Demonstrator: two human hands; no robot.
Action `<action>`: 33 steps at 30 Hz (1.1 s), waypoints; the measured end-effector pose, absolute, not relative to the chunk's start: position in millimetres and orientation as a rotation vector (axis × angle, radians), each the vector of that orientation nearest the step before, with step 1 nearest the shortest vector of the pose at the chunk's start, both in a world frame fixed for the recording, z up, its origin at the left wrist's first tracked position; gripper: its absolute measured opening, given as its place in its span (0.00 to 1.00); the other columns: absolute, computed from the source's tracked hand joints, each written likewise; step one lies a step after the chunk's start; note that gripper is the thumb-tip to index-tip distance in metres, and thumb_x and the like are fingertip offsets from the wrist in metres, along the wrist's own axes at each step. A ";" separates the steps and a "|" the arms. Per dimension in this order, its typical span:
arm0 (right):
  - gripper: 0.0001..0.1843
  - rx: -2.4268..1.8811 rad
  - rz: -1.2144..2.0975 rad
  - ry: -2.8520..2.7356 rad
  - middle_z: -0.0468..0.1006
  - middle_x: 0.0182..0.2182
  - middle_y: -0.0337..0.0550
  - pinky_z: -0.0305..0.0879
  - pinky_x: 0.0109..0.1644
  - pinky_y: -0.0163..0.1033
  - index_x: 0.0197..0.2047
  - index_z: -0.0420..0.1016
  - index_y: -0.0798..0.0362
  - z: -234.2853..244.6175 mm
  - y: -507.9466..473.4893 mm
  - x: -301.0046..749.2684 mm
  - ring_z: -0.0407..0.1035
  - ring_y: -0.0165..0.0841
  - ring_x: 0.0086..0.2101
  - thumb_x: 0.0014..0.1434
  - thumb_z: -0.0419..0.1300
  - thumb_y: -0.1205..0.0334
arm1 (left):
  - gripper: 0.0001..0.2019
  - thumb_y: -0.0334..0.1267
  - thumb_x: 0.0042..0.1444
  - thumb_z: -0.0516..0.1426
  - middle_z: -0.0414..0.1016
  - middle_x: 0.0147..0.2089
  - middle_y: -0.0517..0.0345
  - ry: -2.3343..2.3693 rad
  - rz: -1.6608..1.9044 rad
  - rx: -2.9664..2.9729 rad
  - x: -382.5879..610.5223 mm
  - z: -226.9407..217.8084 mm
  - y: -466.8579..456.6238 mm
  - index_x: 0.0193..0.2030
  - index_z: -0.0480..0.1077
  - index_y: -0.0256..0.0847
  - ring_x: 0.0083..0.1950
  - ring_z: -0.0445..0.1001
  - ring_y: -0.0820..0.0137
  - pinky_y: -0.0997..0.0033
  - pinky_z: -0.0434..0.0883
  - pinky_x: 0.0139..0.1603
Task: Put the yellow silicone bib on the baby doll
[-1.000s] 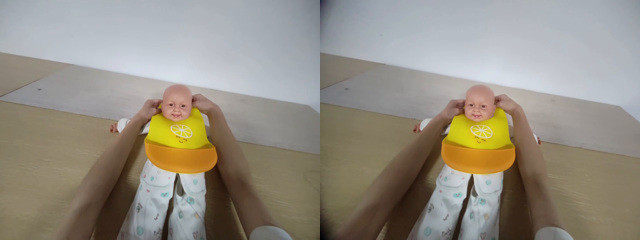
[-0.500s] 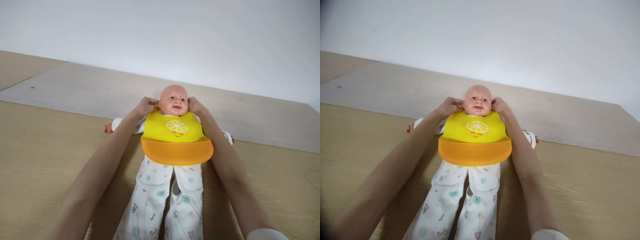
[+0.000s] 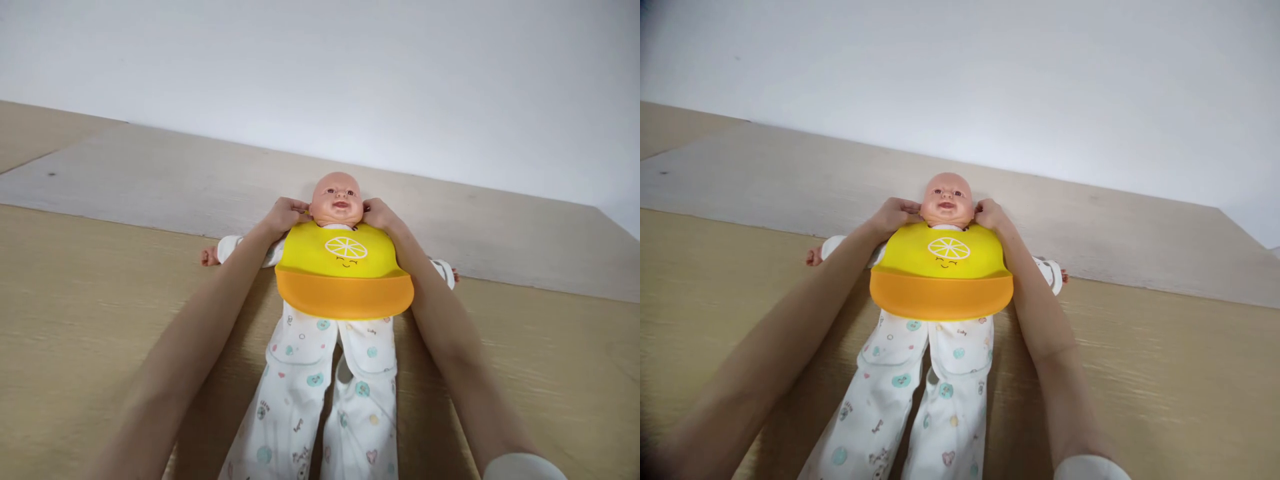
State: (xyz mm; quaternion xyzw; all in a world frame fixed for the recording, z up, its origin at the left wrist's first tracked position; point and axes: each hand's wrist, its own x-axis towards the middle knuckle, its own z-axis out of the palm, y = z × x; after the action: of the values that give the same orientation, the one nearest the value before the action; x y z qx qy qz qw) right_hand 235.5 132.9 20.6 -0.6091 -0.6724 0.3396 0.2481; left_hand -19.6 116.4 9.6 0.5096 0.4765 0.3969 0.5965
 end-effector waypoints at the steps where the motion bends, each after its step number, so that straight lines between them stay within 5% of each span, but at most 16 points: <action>1: 0.11 -1.692 0.910 -1.876 0.78 0.34 0.45 0.64 0.37 0.36 0.35 0.75 0.56 24.7 130.0 235.3 0.67 0.34 0.35 0.44 0.65 0.67 | 0.16 0.32 0.32 0.67 0.77 0.27 0.53 1.117 0.953 1.149 -18.7 10.0 116.4 0.33 0.75 0.34 0.29 0.75 0.65 0.65 0.72 0.34; 5: 0.08 -1.868 0.824 -2.020 0.76 0.29 0.44 0.59 0.32 0.34 0.33 0.74 0.57 44.3 114.2 236.6 0.64 0.30 0.28 0.48 0.62 0.63 | 0.20 0.37 0.36 0.67 0.76 0.26 0.55 1.119 1.061 1.077 -16.8 13.4 113.9 0.39 0.75 0.35 0.27 0.73 0.68 0.68 0.70 0.31; 10: 0.09 -1.922 0.760 -1.816 0.74 0.31 0.42 0.56 0.28 0.31 0.35 0.72 0.55 67.2 68.6 244.0 0.64 0.27 0.28 0.50 0.60 0.61 | 0.17 0.46 0.42 0.65 0.69 0.21 0.60 1.166 0.977 1.204 -22.9 32.1 89.3 0.38 0.77 0.37 0.19 0.62 0.77 0.76 0.56 0.20; 14: 0.09 -1.722 1.069 -1.681 0.71 0.27 0.39 0.56 0.25 0.29 0.35 0.71 0.54 84.0 14.6 256.8 0.64 0.25 0.25 0.51 0.61 0.58 | 0.22 0.54 0.44 0.65 0.70 0.22 0.58 1.123 0.891 1.373 -39.8 52.1 49.6 0.40 0.79 0.37 0.22 0.63 0.76 0.76 0.55 0.22; 19: 0.14 -1.481 1.501 -1.352 0.69 0.21 0.36 0.58 0.19 0.28 0.33 0.72 0.55 83.0 -36.5 271.2 0.61 0.22 0.19 0.48 0.66 0.55 | 0.37 0.72 0.48 0.50 0.77 0.29 0.49 1.153 0.779 1.243 -63.0 62.4 12.0 0.41 0.77 0.37 0.26 0.70 0.71 0.74 0.62 0.25; 26: 0.14 -1.376 1.437 -1.129 0.75 0.25 0.42 0.65 0.21 0.26 0.35 0.70 0.57 59.1 -66.7 257.5 0.70 0.26 0.23 0.52 0.65 0.55 | 0.38 0.71 0.53 0.42 0.72 0.22 0.53 1.334 0.991 1.148 -65.6 64.4 -13.2 0.39 0.75 0.37 0.20 0.64 0.74 0.75 0.58 0.22; 33: 0.34 -1.403 1.122 -1.334 0.78 0.25 0.39 0.54 0.16 0.26 0.60 0.59 0.45 57.5 -122.0 250.4 0.68 0.27 0.19 0.55 0.61 0.42 | 0.30 0.62 0.60 0.44 0.63 0.18 0.59 1.470 1.342 1.246 -54.8 56.3 -100.8 0.35 0.72 0.36 0.18 0.56 0.77 0.75 0.54 0.21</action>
State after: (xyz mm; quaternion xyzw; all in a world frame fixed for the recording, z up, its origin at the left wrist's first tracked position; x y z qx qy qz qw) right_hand 250.4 -122.0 57.5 -0.5640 -0.5362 0.4510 0.4371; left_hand -54.8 -100.8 56.3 0.4896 0.5773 0.5270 0.3864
